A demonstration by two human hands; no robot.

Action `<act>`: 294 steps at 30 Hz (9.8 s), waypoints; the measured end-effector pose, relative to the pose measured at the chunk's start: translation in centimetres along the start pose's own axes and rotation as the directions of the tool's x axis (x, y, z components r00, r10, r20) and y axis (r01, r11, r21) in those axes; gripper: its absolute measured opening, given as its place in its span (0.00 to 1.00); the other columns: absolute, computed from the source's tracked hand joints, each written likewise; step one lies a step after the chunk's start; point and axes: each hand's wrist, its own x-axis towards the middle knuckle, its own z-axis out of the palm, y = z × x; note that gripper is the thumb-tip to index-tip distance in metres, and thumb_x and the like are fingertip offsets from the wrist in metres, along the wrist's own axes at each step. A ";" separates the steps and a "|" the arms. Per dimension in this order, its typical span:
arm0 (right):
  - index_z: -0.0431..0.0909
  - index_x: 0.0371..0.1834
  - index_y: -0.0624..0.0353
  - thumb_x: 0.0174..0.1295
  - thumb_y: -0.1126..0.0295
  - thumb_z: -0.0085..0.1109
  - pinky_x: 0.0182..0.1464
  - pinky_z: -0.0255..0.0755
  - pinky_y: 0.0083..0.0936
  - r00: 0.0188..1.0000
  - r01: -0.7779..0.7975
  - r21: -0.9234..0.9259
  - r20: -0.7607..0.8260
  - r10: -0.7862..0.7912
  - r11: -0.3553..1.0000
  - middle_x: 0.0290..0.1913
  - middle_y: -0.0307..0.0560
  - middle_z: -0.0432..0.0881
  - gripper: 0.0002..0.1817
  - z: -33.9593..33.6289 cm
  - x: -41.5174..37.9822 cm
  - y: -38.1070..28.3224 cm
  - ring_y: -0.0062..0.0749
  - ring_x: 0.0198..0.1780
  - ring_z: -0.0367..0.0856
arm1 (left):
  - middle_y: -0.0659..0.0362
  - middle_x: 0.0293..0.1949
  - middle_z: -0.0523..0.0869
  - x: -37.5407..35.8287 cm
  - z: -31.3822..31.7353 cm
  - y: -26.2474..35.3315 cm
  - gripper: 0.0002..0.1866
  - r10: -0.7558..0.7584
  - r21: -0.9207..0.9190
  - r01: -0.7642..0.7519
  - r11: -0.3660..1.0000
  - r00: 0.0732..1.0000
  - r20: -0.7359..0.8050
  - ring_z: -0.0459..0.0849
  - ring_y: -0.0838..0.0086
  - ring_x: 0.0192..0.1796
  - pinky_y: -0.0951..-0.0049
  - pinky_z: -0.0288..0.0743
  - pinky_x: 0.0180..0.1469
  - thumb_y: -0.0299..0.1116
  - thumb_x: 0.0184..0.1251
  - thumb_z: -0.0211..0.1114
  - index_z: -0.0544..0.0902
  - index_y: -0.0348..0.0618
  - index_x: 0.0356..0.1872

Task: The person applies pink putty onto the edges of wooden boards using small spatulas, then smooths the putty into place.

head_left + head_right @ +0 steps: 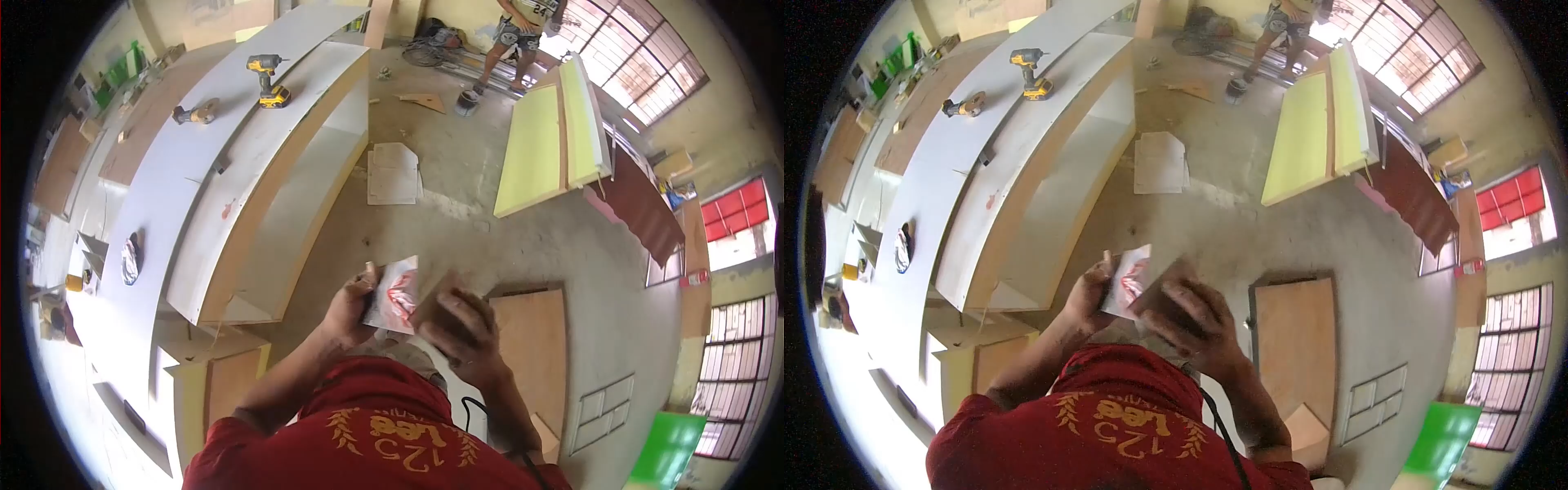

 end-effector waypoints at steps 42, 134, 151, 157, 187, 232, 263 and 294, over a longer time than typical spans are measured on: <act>0.82 0.52 0.66 0.64 0.76 0.65 0.43 0.74 0.24 0.826 -0.421 0.646 -0.018 0.563 0.637 0.43 0.49 0.83 0.13 5.0 60.4 86.1 0.26 0.42 0.80 | 0.56 0.46 0.86 90.3 11.9 41.6 0.22 0.300 0.445 -0.212 0.870 0.944 -0.139 0.88 0.72 0.40 0.66 0.85 0.43 0.44 0.83 0.49 0.76 0.34 0.60; 0.83 0.43 0.61 0.63 0.71 0.67 0.42 0.75 0.31 0.802 -0.145 0.951 0.275 -0.531 0.273 0.38 0.45 0.84 0.09 103.5 209.9 113.8 0.32 0.36 0.80 | 0.59 0.41 0.84 137.3 -42.7 181.4 0.22 0.725 0.383 -0.852 0.356 -0.007 -0.689 0.82 0.75 0.42 0.71 0.77 0.48 0.48 0.80 0.54 0.80 0.36 0.52; 0.84 0.58 0.34 0.52 0.69 0.65 0.64 0.71 0.43 0.018 0.762 0.638 0.151 -0.988 0.111 0.64 0.39 0.78 0.27 115.7 229.2 105.0 0.44 0.64 0.73 | 0.54 0.45 0.86 131.6 -49.7 198.5 0.23 0.611 0.509 -0.815 0.278 -0.259 -0.748 0.87 0.72 0.45 0.69 0.86 0.47 0.47 0.79 0.56 0.78 0.33 0.54; 0.83 0.61 0.33 0.55 0.63 0.63 0.62 0.70 0.40 -0.218 0.745 0.667 0.256 -0.942 0.009 0.66 0.40 0.77 0.26 117.6 231.1 99.8 0.44 0.66 0.73 | 0.54 0.44 0.87 128.4 -51.9 199.3 0.22 0.593 0.483 -0.857 0.180 -0.297 -0.748 0.88 0.71 0.43 0.68 0.86 0.45 0.46 0.80 0.56 0.79 0.33 0.54; 0.76 0.60 0.64 0.73 0.72 0.55 0.47 0.73 0.18 0.521 -0.472 0.822 0.553 -0.650 0.320 0.46 0.46 0.81 0.15 129.0 222.9 93.4 0.23 0.46 0.79 | 0.58 0.37 0.86 118.1 -54.2 197.4 0.21 0.272 0.472 -0.820 -0.324 -0.559 -0.783 0.87 0.73 0.36 0.68 0.85 0.42 0.51 0.76 0.58 0.81 0.41 0.44; 0.82 0.60 0.42 0.59 0.72 0.61 0.66 0.66 0.53 -0.067 0.464 0.881 -0.069 -0.995 -0.092 0.65 0.52 0.75 0.23 129.6 223.9 88.4 0.60 0.64 0.70 | 0.53 0.47 0.85 118.7 -55.4 197.3 0.23 0.523 0.215 -0.924 -0.317 -0.359 -0.773 0.86 0.68 0.47 0.63 0.83 0.50 0.50 0.79 0.54 0.76 0.37 0.54; 0.76 0.55 0.64 0.67 0.74 0.60 0.54 0.74 0.27 0.549 -0.602 0.770 0.591 -0.591 0.211 0.51 0.45 0.80 0.14 130.1 220.4 88.8 0.28 0.49 0.78 | 0.55 0.44 0.85 115.1 -55.0 197.0 0.15 0.231 0.501 -0.686 -0.528 -0.684 -0.692 0.87 0.67 0.44 0.63 0.84 0.49 0.43 0.80 0.54 0.79 0.40 0.49; 0.83 0.53 0.40 0.53 0.71 0.69 0.63 0.73 0.45 -0.049 0.265 0.922 -0.279 -0.959 -0.281 0.61 0.51 0.77 0.21 125.0 222.3 85.6 0.55 0.62 0.75 | 0.54 0.44 0.86 119.5 -57.1 195.6 0.22 0.571 0.164 -0.915 -0.369 -0.363 -0.736 0.87 0.68 0.45 0.65 0.82 0.52 0.49 0.79 0.53 0.78 0.38 0.52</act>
